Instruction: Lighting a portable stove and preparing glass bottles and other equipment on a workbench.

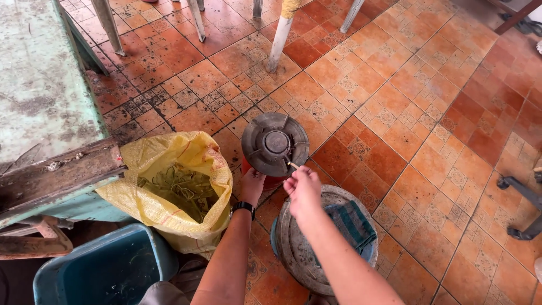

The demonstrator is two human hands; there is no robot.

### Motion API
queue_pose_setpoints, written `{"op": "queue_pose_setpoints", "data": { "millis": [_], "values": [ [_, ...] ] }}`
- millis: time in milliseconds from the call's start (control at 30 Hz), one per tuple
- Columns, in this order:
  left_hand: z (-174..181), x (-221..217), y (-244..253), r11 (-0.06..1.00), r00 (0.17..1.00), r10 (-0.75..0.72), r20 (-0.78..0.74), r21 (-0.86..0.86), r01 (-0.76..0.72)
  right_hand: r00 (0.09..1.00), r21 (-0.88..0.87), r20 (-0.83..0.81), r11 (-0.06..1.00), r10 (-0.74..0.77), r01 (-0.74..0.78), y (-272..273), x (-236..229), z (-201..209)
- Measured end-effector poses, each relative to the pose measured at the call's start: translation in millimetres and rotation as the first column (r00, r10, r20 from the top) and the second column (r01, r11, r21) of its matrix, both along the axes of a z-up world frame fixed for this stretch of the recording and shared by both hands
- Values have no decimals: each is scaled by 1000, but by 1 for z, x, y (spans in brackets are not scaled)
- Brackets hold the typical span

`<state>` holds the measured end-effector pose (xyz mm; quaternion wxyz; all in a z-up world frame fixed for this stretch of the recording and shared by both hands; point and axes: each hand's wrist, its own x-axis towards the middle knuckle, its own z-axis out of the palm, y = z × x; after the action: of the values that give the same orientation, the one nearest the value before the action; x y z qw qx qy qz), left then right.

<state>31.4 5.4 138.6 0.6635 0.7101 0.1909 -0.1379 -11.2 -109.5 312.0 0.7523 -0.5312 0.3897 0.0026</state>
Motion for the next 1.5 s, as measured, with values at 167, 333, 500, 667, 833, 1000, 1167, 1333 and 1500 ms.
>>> {"op": "queue_pose_setpoints", "data": {
  "millis": [167,333,500,667,833,1000,1167,1333,1500],
  "values": [
    [-3,-3,-2,999,999,-6,48,46,3,991,-212,25,969,135,-127,-53,47,-34],
    [-14,0,-6,993,994,-25,110,114,13,975,-365,11,909,220,-201,-70,74,-57],
    [-10,1,-8,990,983,-62,174,135,38,971,-372,-40,898,236,-234,-62,79,-55],
    [-74,24,-13,983,964,-106,245,173,64,976,-357,-38,910,213,-212,-55,81,-65],
    [-61,19,-10,944,955,-164,246,321,80,980,-351,-16,917,197,-190,-51,79,-71],
    [-64,20,-12,927,961,-195,196,358,115,985,-354,-11,920,174,-167,-53,84,-80],
    [-71,23,-10,925,956,-217,198,355,136,985,-347,-10,924,170,-162,-53,84,-86],
    [-70,23,-7,942,957,-217,194,299,153,987,-337,4,929,162,-151,-55,85,-88],
    [-66,21,-6,949,955,-227,193,266,172,987,-333,-1,930,162,-152,-53,84,-85]
  ]
}}
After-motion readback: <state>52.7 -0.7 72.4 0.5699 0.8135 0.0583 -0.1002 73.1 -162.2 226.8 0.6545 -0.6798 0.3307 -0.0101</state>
